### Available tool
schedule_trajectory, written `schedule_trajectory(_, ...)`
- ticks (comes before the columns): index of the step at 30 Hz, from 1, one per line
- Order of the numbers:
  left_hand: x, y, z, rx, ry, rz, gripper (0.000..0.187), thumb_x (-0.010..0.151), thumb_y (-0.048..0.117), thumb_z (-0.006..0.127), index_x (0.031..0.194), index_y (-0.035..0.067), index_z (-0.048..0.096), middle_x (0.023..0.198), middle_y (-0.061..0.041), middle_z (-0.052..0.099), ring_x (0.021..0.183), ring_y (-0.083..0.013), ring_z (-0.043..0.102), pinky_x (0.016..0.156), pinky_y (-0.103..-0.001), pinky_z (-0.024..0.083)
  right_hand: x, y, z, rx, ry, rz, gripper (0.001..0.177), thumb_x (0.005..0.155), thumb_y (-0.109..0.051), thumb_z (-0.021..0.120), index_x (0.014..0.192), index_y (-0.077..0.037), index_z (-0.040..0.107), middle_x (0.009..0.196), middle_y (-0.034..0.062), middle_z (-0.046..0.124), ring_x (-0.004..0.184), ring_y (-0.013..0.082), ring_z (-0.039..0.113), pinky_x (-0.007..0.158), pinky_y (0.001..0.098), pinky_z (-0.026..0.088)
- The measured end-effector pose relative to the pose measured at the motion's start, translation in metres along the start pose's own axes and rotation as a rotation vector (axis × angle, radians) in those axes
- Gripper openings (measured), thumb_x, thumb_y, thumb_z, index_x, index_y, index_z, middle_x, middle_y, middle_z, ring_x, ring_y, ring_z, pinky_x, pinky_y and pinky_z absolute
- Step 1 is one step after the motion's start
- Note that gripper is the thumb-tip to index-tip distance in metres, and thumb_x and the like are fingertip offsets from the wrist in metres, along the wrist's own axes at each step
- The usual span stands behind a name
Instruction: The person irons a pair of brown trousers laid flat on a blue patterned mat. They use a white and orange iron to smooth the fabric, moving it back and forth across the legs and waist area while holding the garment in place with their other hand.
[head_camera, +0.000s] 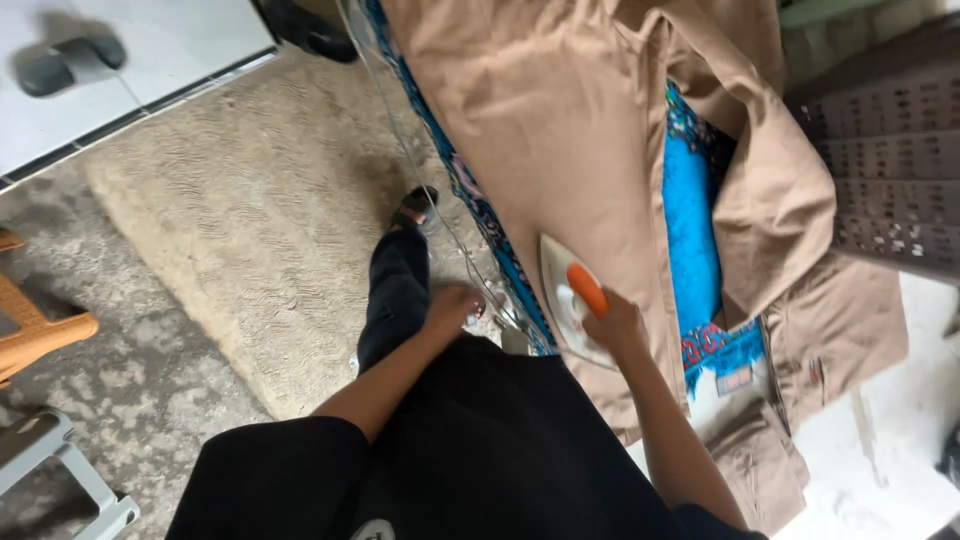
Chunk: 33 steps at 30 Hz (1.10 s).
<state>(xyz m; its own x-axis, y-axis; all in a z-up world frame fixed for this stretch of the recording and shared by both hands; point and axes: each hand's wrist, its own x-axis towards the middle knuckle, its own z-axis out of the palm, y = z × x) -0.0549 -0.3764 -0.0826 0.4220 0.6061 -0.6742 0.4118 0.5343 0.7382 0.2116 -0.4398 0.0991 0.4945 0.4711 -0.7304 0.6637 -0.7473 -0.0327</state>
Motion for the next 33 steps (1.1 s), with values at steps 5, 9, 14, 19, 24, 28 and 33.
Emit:
schedule_trajectory(5,0.018,0.094,-0.046,-0.242,0.253,-0.052,0.033,0.088,0.038,0.075,0.103,0.009,0.071,0.094,-0.012,0.071,0.092,-0.0241,0.071,0.083,-0.035,0.054,-0.019,0.079,0.046,0.001,-0.051,0.201,0.060,0.070,-0.045,0.071,0.129,-0.036,0.068,0.110,0.0114,0.076,0.113,0.0326,0.071,0.095,0.0446,0.058)
schedule_trajectory(9,0.064,0.159,-0.083,-0.355,0.279,0.028,0.060,0.102,0.041,0.070,0.144,0.003,0.052,0.130,-0.019,0.060,0.114,-0.0276,0.068,0.096,-0.045,0.055,-0.006,0.018,0.016,0.045,-0.047,0.174,0.063,0.072,-0.043,0.069,0.134,-0.029,0.065,0.113,0.0177,0.074,0.117,0.0352,0.069,0.097,0.0467,0.056)
schedule_trajectory(14,0.115,0.189,-0.109,-0.414,0.266,-0.009,0.065,0.101,0.038,0.068,0.146,-0.003,0.043,0.129,-0.020,0.056,0.113,-0.0274,0.066,0.095,-0.044,0.057,0.041,-0.096,-0.026,0.013,0.010,0.056,0.054,0.074,-0.040,0.066,0.127,-0.028,0.067,0.109,0.0177,0.073,0.113,0.0373,0.069,0.095,0.0490,0.056)
schedule_trajectory(19,0.137,0.220,-0.129,-0.533,0.308,-0.019,0.068,0.094,0.036,0.074,0.139,-0.007,0.046,0.119,-0.016,0.059,0.102,-0.0215,0.067,0.085,-0.039,0.058,0.090,-0.185,-0.068,0.009,0.078,0.000,0.045,0.078,-0.036,0.061,0.122,-0.029,0.068,0.107,0.0165,0.073,0.111,0.0378,0.070,0.093,0.0494,0.057)
schedule_trajectory(24,0.159,0.237,-0.155,-0.414,0.288,0.036,0.069,0.089,0.031,0.080,0.138,-0.003,0.046,0.116,-0.014,0.059,0.107,-0.0220,0.060,0.090,-0.042,0.049,0.131,-0.175,-0.088,0.185,0.218,0.035,0.052,0.083,-0.048,0.062,0.126,-0.019,0.068,0.110,0.0228,0.071,0.113,0.0431,0.067,0.096,0.0541,0.054)
schedule_trajectory(28,0.166,0.248,-0.170,-0.511,0.218,-0.044,0.075,0.088,0.029,0.083,0.141,-0.006,0.045,0.115,-0.014,0.056,0.103,-0.0207,0.061,0.088,-0.039,0.054,0.094,-0.192,-0.094,0.096,-0.019,0.022,0.055,0.076,-0.034,0.067,0.130,-0.023,0.069,0.118,0.0218,0.072,0.119,0.0417,0.066,0.102,0.0516,0.053)
schedule_trajectory(33,0.176,0.257,-0.185,-0.505,0.177,-0.074,0.061,0.086,0.034,0.085,0.127,-0.002,0.057,0.093,-0.002,0.058,0.082,-0.0124,0.062,0.075,-0.027,0.057,0.099,-0.215,-0.082,-0.071,-0.031,0.058,0.046,0.078,-0.042,0.065,0.123,-0.036,0.068,0.107,0.0116,0.075,0.110,0.0348,0.071,0.095,0.0450,0.057)
